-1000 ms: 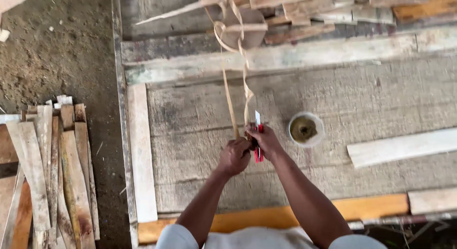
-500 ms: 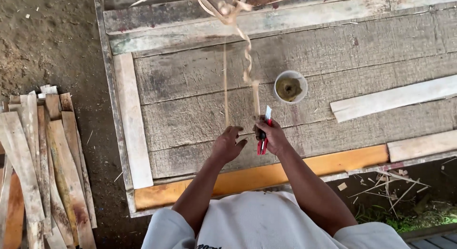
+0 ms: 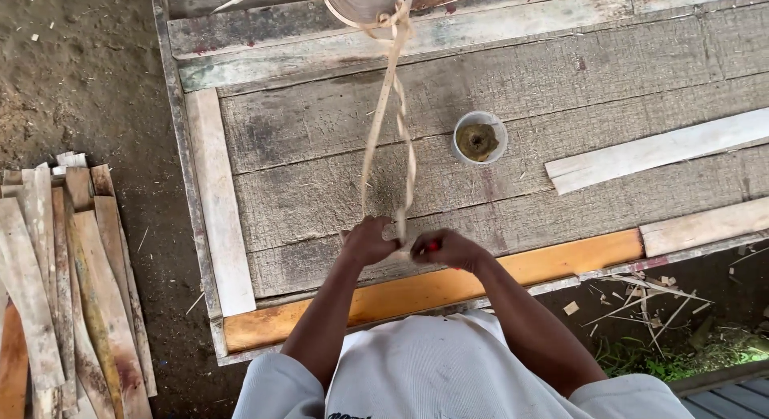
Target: Applying glue to thin wood strips and attaching them to a wooden frame.
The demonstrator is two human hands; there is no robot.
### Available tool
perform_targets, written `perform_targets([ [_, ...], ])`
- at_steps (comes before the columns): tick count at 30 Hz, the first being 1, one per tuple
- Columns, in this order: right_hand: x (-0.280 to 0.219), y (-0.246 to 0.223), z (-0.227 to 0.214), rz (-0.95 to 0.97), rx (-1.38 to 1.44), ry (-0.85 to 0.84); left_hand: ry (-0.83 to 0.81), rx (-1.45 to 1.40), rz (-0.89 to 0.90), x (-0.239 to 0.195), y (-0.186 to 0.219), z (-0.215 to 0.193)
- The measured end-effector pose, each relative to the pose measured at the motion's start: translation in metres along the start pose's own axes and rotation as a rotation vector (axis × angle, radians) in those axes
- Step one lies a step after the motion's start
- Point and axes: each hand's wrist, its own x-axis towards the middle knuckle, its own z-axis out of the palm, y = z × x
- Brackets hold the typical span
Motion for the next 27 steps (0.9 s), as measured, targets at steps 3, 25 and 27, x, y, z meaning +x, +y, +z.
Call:
perform_targets([
  [3,0.002,0.020,0.010,-0.097,-0.158,-0.282,0.007,-0.583,-0.002,0.057,-0.032,0.055],
  [25,0.096,-0.054,0.005,0.030,0.386,0.243,-0.407,0.227,0.287,-0.003,0.001,0.039],
  [27,0.108,-0.056,0.009,-0.004,0.031,0.401,-0.461,0.388,0.272,0.005,0.000,0.060],
])
